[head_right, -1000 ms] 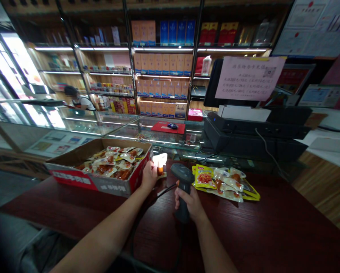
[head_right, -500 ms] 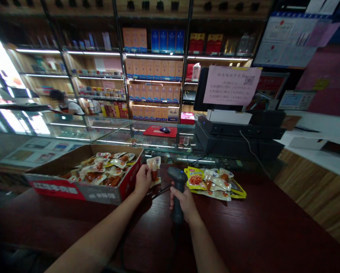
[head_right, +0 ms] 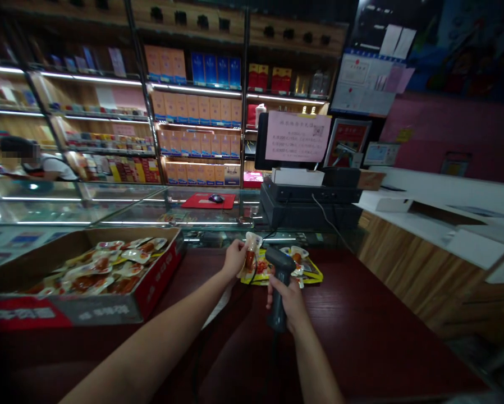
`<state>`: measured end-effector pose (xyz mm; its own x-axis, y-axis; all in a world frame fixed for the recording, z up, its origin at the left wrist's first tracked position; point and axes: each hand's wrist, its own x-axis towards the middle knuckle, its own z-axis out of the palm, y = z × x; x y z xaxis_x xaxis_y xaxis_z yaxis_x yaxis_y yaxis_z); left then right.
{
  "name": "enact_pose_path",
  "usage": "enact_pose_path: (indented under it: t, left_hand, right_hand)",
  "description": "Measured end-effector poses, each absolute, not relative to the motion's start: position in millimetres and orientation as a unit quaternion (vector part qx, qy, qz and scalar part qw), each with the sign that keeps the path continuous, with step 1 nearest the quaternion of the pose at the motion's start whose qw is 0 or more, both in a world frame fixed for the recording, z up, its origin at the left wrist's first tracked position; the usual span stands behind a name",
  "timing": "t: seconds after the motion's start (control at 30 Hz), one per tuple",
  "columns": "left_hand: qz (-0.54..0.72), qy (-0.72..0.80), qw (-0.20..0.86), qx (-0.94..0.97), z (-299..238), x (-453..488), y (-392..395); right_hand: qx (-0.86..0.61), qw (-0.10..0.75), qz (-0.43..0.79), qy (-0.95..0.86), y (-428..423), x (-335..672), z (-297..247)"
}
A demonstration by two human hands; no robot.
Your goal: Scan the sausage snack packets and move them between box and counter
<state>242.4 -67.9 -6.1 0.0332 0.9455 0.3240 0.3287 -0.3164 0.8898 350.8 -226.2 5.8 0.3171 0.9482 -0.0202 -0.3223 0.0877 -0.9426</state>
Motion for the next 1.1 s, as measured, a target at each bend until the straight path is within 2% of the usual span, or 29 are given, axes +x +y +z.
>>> enact_pose_path:
  t: [0.27, 0.47, 0.6, 0.93, 1.1]
  left_hand:
    - [0.470, 0.492, 0.239, 0.693, 23, 280, -57]
    - [0.416, 0.547, 0.322, 0.652, 8, 304, -52]
    - [0.398, 0.538, 0.320, 0.671, -9, 303, -56]
    - [0.390, 0.527, 0.269, 0.706, 6, 239, -69]
    - [0.444, 0.534, 0.228, 0.683, 17, 168, -82]
  right_hand:
    - [-0.495, 0.677, 0.455, -0.300, -245, 381, 2]
    - [-0.499, 0.688, 0.447, -0.280, -252, 389, -1]
    - [-0.501, 0.686, 0.446, -0.284, -254, 391, 0]
    - [-0.501, 0.657, 0.472, -0.308, -239, 361, -2]
    - [-0.474, 0.617, 0.520, -0.353, -221, 322, -6]
